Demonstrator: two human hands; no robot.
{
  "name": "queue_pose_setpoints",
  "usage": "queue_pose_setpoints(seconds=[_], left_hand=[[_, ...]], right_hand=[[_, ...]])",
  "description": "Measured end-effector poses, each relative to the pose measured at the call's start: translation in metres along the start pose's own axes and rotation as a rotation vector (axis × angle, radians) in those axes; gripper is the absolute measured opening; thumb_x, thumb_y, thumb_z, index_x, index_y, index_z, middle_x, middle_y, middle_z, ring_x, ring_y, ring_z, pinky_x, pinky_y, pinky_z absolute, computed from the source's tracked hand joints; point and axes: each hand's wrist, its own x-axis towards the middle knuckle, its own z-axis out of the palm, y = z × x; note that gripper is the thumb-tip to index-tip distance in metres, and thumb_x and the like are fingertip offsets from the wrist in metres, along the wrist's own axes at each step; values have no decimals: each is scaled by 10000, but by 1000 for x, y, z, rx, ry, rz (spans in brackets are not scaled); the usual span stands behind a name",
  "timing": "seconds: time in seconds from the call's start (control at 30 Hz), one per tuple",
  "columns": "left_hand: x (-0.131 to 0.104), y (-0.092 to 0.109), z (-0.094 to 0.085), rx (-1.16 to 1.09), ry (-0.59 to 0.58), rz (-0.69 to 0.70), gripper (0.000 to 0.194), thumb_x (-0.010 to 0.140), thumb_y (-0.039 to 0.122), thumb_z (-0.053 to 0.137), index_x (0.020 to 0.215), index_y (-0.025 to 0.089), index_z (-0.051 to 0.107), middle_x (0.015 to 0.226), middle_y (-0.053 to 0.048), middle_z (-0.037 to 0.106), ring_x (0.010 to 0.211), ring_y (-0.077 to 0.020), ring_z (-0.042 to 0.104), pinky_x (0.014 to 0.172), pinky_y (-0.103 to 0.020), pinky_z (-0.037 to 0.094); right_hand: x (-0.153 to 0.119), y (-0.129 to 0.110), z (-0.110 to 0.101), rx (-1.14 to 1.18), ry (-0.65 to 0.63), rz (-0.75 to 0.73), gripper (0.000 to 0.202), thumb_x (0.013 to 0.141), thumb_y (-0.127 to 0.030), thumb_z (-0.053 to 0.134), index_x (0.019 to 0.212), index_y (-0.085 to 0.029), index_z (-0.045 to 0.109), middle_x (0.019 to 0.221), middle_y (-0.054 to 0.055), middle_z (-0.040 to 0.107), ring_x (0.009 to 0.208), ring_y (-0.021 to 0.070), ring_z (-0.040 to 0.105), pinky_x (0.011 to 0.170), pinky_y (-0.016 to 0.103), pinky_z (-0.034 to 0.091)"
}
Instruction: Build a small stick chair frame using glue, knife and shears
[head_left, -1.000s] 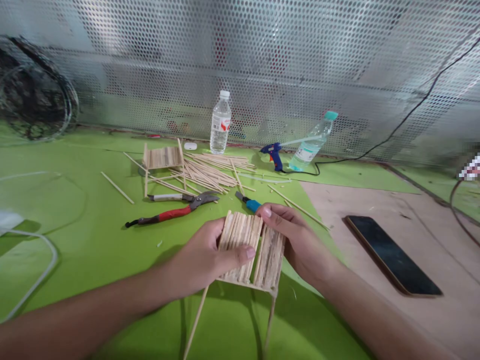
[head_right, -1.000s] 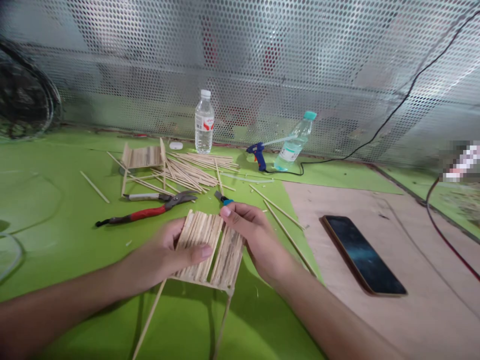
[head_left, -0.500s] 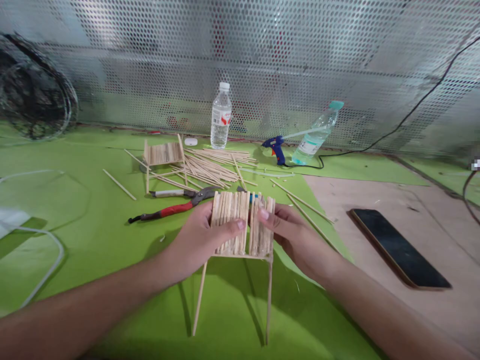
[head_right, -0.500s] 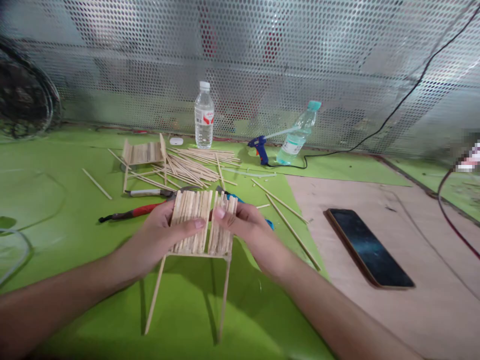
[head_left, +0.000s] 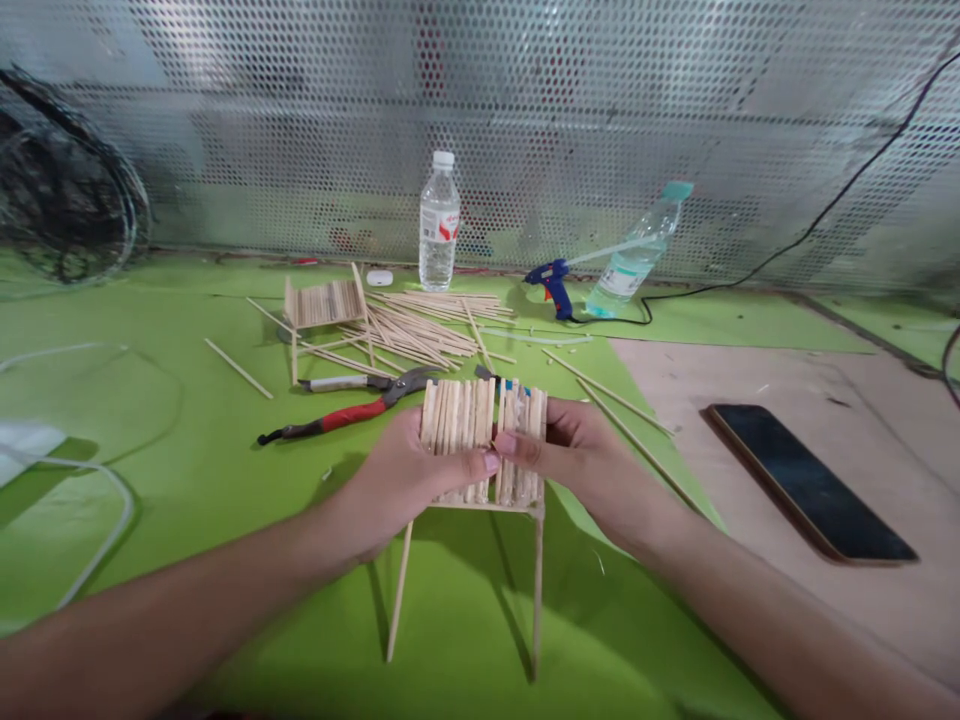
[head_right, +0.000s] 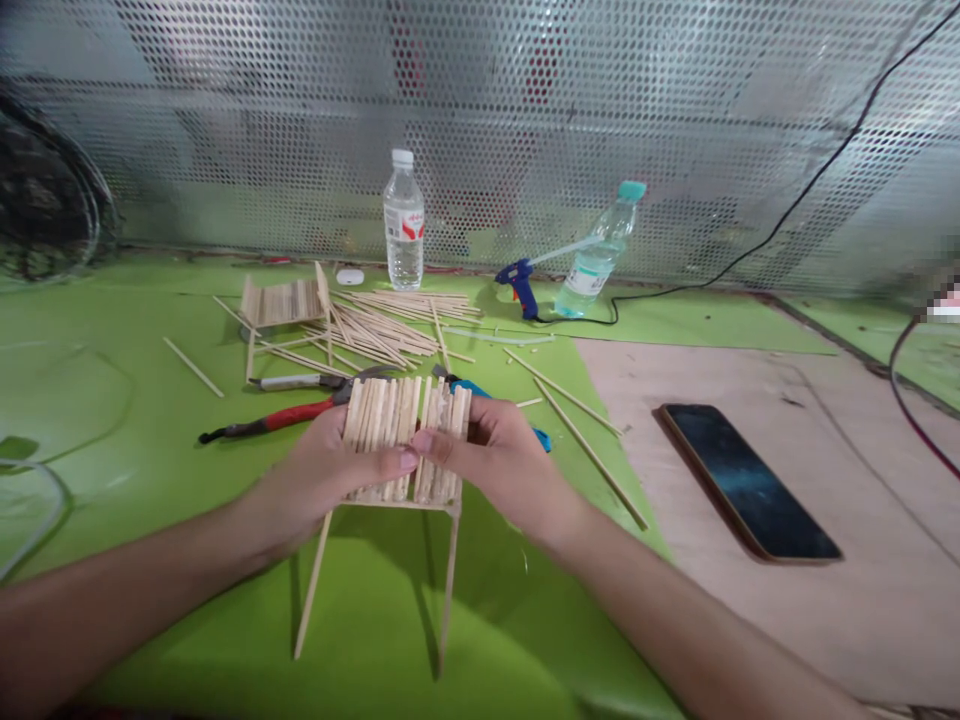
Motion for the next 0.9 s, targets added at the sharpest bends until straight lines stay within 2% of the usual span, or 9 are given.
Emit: queue_pose_setpoints(seconds=[0.1, 0.2, 0.3, 0.43, 0.5, 0.57, 0.63, 0.8, 0.9], left_hand=[[0, 2, 2, -12, -14, 3, 383, 743, 352, 913, 1046, 209, 729, 964, -27, 779, 902, -216, 736, 904, -447, 599], [-1, 5, 2, -27, -73, 71, 279, 781, 307, 878, 1007, 213, 743, 917, -7, 770, 852, -193, 728, 837, -407, 613], [-1, 8, 1, -35, -83, 102, 249, 807, 299, 855, 1013, 212, 746, 933, -11, 775, 876, -200, 736, 870, -431, 615], [1, 3, -3, -42, 1, 4, 365, 743, 292, 909, 1047, 218, 719, 1031, -42, 788, 1031, -272, 740, 1028, -543, 565], [3, -4, -6, -48, 69, -36, 468, 695, 281, 944, 1093, 245, 702, 1091, -65, 781, 1078, -310, 726, 1041, -569, 556], [5, -11, -8, -66, 88, -29, 540, 686, 283, 953, 1157, 275, 690, 1145, -82, 768, 1115, -334, 711, 1022, -561, 569], [5, -15, -8, -70, 88, -14, 518, 720, 304, 933, 1177, 291, 690, 1170, -82, 758, 1151, -343, 698, 1012, -549, 576], [2, 2, -2, -62, 89, -23, 348, 802, 386, 866, 1082, 250, 712, 1162, -68, 755, 1152, -311, 695, 1084, -558, 525], [2, 13, -2, -104, 111, 25, 359, 810, 388, 860, 1089, 229, 699, 1163, -64, 751, 1128, -282, 701, 1081, -526, 530]], right_hand=[[0, 2, 1, -9, 0, -1, 334, 737, -392, 926, 984, -198, 812, 905, 24, 795, 823, 178, 693, 783, 303, 541], [0, 1, 3, -22, -3, -7, 352, 731, -422, 925, 980, -202, 809, 911, 27, 791, 835, 190, 697, 793, 321, 544], [-1, -1, -1, -57, 15, -3, 332, 772, -488, 886, 954, -221, 806, 906, 26, 778, 828, 199, 691, 839, 358, 545], [4, -6, -23, -40, 158, -38, 343, 904, -563, 734, 833, -230, 781, 809, 37, 728, 753, 186, 650, 791, 350, 534], [8, -8, -36, 5, 261, -69, 336, 903, -538, 732, 833, -213, 776, 805, 51, 707, 734, 184, 631, 747, 341, 530], [12, -8, -43, 35, 365, -84, 267, 875, -464, 765, 817, -204, 764, 813, 49, 692, 717, 172, 612, 720, 328, 526], [15, -5, -42, 33, 384, -69, 212, 858, -413, 772, 802, -210, 755, 825, 44, 693, 719, 167, 610, 718, 322, 526], [14, -2, -32, -50, 297, -59, 229, 853, -441, 776, 799, -219, 765, 783, 47, 707, 713, 186, 624, 707, 343, 518], [14, -9, -48, -286, 466, -234, 181, 886, -390, 724, 815, -225, 744, 750, 37, 691, 704, 186, 618, 690, 341, 499]])
